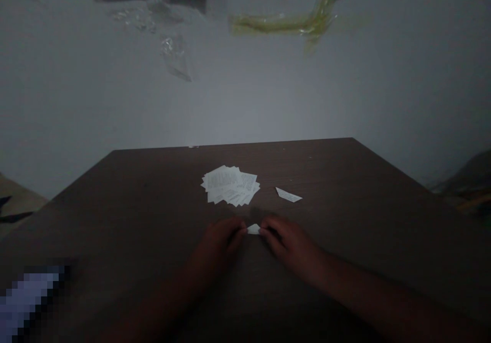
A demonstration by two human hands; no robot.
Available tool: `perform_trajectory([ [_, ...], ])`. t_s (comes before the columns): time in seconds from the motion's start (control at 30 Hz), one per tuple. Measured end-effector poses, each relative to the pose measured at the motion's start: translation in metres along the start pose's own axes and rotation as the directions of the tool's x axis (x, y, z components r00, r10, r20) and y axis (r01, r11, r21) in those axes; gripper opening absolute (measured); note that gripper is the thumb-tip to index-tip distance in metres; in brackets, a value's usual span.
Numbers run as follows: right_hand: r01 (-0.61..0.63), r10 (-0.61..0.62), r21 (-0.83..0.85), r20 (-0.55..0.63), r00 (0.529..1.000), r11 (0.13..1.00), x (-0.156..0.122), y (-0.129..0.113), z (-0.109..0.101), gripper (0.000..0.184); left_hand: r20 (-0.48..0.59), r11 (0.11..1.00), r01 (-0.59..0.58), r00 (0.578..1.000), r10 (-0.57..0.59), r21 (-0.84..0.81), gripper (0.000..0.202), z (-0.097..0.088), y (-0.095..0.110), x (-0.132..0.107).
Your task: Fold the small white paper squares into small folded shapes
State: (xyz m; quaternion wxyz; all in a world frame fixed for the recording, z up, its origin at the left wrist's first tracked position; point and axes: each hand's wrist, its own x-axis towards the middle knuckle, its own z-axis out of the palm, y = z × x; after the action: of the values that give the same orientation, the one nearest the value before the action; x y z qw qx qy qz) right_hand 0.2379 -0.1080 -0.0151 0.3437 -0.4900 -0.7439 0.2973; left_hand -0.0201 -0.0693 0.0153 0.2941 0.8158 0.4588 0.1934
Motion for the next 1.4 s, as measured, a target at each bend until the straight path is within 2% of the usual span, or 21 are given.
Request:
perform_trajectory([
  [0.1,-0.012,0.015,0.096,-0.04,0.999,0.995,0.0,-0.003,0.0,0.015,-0.071,0.998,0.016,0.997,-0.02,-0.052,0.019,0.0,-0.003,-0.002],
  [0.23,-0.014,0.042,0.191,-0.139,0.989,0.981,0.0,0.0,0.002,0.01,-0.15,0.996,-0.065,0.987,0.054,-0.066,0.008,0.0,-0.009,-0.005],
  [0.37,-0.021,0.075,0.292,-0.173,0.982,0.956,0.0,0.003,0.005,0.015,-0.151,0.99,-0.117,0.983,0.105,-0.074,0.008,-0.003,-0.007,-0.007],
  [0.6,-0.045,0.133,0.394,-0.201,0.971,0.918,-0.004,0.001,0.008,0.021,-0.162,0.984,-0.1,0.984,0.076,-0.144,0.008,-0.005,0.004,-0.009],
  [0.73,-0.034,0.121,0.39,-0.201,0.972,0.92,-0.006,-0.003,0.008,0.022,-0.154,0.973,-0.128,0.983,0.099,-0.192,0.012,-0.006,0.006,-0.009],
  [0.97,-0.035,0.114,0.379,-0.188,0.976,0.925,-0.009,-0.008,0.007,0.025,-0.152,0.978,-0.079,0.987,0.05,-0.193,0.015,-0.008,0.014,-0.011],
  [1.13,-0.016,0.122,0.438,-0.216,0.969,0.899,-0.009,-0.008,0.013,0.026,-0.147,0.972,-0.085,0.988,0.054,-0.217,0.018,-0.01,0.021,-0.013],
  [1.3,-0.018,0.133,0.449,-0.226,0.965,0.893,-0.008,-0.006,0.017,0.025,-0.134,0.969,-0.11,0.988,0.082,-0.221,0.019,-0.005,0.014,-0.013],
  [1.4,-0.011,0.093,0.378,-0.199,0.976,0.926,-0.007,-0.004,0.016,0.017,-0.08,0.974,-0.087,0.994,0.072,-0.211,0.032,-0.002,0.007,-0.013],
])
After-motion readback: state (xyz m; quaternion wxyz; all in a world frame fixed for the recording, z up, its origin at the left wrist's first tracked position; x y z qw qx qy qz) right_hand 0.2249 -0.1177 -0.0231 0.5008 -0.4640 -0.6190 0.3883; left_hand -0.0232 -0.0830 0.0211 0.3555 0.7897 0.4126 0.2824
